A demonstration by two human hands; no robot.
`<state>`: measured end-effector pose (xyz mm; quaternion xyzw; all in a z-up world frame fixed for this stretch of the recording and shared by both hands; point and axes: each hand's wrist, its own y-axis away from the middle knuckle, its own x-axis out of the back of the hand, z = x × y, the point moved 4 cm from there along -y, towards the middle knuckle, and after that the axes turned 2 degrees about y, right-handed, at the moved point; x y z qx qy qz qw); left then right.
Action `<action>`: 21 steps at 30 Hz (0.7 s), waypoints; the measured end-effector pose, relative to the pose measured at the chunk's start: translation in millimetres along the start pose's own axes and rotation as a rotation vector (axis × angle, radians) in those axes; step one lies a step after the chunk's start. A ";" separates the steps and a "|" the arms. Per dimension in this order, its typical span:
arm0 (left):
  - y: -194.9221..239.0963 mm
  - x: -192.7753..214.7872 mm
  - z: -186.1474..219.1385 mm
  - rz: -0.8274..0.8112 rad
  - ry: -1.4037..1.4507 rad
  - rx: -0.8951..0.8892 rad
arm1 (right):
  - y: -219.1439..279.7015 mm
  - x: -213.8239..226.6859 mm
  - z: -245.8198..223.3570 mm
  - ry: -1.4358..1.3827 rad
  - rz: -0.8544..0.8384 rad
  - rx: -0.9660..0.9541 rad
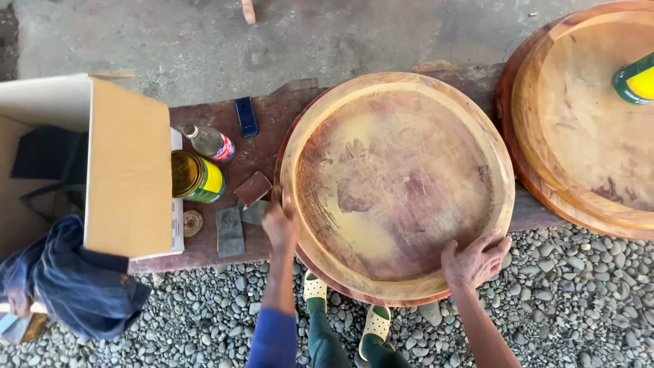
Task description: The person sands the surface of a large, round wooden bowl using a sanding block. They work methodically around the rim and the interior of the bowl, which rests on a wooden workbench.
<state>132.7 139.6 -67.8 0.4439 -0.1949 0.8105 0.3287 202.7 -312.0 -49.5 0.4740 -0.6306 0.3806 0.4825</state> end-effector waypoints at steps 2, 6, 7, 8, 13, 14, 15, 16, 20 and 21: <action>10.3 14.2 12.1 0.039 0.057 -0.016 | 4.5 0.6 2.9 0.000 0.015 0.027; 96.5 37.2 40.1 0.361 0.119 -0.312 | -0.2 0.3 2.9 -0.001 0.024 0.065; 118.2 27.7 35.3 0.365 0.115 -0.309 | -3.4 -0.2 1.6 -0.004 0.021 0.069; 142.3 18.1 26.9 0.330 0.100 -0.267 | -2.4 -1.7 2.9 -0.003 -0.005 0.052; 101.4 8.8 24.0 0.268 -0.034 -0.266 | -6.9 -5.3 5.1 -0.025 -0.076 -0.019; 73.9 9.1 18.4 0.205 0.019 -0.212 | -5.2 -9.5 10.3 -0.005 -0.069 0.007; 47.0 9.4 12.3 0.142 0.072 -0.159 | -3.2 -13.4 15.7 0.014 -0.063 0.034; 43.5 6.7 8.2 0.145 0.070 -0.153 | -1.7 -15.0 16.8 0.015 -0.066 0.040; 93.6 9.9 15.6 0.229 0.124 -0.238 | -1.9 -10.2 12.1 -0.020 -0.028 0.048; 120.5 8.9 21.6 0.230 0.138 -0.239 | -5.6 -8.2 8.7 -0.005 -0.030 0.044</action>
